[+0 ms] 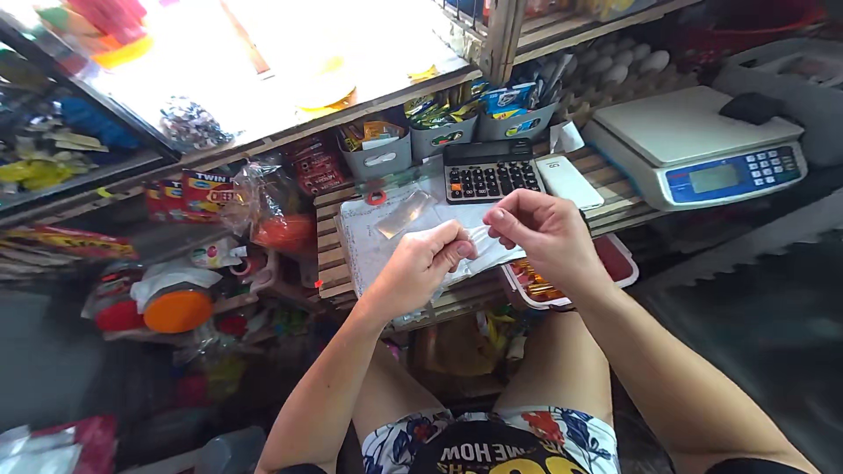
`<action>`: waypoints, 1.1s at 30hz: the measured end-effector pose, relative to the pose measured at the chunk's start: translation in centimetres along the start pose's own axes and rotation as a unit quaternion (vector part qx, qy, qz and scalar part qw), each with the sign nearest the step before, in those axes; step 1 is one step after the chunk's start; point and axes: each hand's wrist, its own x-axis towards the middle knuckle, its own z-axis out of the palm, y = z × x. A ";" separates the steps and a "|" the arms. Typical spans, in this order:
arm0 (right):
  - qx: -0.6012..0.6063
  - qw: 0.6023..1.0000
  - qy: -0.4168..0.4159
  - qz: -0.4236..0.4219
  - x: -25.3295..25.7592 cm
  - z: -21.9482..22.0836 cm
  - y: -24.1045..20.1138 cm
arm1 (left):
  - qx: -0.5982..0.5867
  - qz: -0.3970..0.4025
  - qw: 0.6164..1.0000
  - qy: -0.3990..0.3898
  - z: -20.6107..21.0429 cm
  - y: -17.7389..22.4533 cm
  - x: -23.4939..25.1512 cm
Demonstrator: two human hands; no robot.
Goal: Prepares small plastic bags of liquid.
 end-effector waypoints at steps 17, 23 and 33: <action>-0.004 1.000 -0.029 0.005 -4.1 0.4 1.5 | 0.048 -0.018 0.998 0.020 1.9 -1.0 -3.7; -0.043 0.997 0.033 -0.048 -5.9 2.2 3.3 | 0.036 -0.027 0.998 0.051 4.3 -0.3 -5.4; -0.015 0.999 0.020 0.024 -7.7 2.5 3.1 | 0.008 -0.054 0.997 0.061 5.7 -1.1 -7.2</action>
